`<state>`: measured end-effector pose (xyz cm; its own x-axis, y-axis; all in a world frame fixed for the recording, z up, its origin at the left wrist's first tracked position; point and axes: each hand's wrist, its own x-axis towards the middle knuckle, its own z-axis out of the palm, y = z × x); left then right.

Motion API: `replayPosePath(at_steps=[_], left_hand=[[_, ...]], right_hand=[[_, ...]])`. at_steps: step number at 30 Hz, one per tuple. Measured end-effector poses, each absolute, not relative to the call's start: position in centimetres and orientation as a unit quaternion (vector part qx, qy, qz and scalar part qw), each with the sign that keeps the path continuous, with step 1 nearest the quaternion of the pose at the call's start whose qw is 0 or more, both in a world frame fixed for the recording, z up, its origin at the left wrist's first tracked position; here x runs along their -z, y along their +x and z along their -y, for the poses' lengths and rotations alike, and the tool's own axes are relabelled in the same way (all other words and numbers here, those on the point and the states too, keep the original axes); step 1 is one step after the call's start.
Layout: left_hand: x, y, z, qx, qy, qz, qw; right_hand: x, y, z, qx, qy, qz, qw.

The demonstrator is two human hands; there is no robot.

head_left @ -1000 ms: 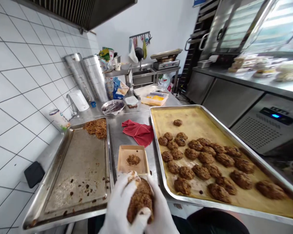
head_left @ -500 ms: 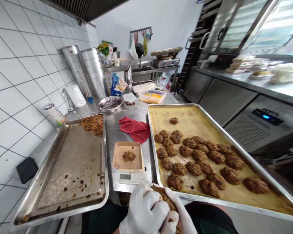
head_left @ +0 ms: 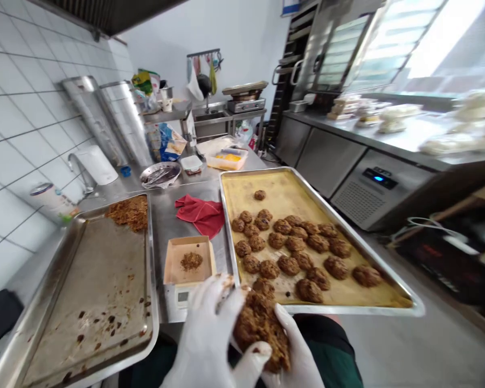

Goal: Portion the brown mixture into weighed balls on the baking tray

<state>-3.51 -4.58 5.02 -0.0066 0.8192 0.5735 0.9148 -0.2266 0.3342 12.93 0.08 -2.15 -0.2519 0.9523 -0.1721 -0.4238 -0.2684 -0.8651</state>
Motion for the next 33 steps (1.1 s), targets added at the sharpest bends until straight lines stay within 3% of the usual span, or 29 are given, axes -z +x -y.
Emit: replayPosePath(at_steps=[4, 14, 21, 24, 29, 33], left_hand=[[-3.5, -4.9, 5.6, 0.341, -0.693, 0.635, -0.001], [-4.3, -4.0, 4.5, 0.350, -0.694, 0.627, 0.051], [-4.9, -4.5, 4.5, 0.425, -0.597, 0.656, -0.181], [-4.7, -4.9, 4.5, 0.474, -0.540, 0.657, -0.226], [-5.6, -7.4, 4.0, 0.488, -0.510, 0.683, -0.188], [-5.5, -11.7, 1.8, 0.404, -0.559, 0.710, -0.143]], right_hand=[[0.1, 11.6, -0.3, -0.765, -0.349, 0.275, 0.467], [0.4, 10.8, -0.2, -0.835, -0.284, 0.123, 0.455], [-1.3, 11.0, -1.0, -0.889, -0.235, -0.003, 0.392], [-1.9, 11.1, -1.2, -0.889, -0.225, -0.033, 0.396], [-1.9, 11.8, -2.1, -0.866, -0.228, -0.081, 0.439], [-1.8, 12.8, -3.6, -0.843, -0.236, -0.072, 0.478]])
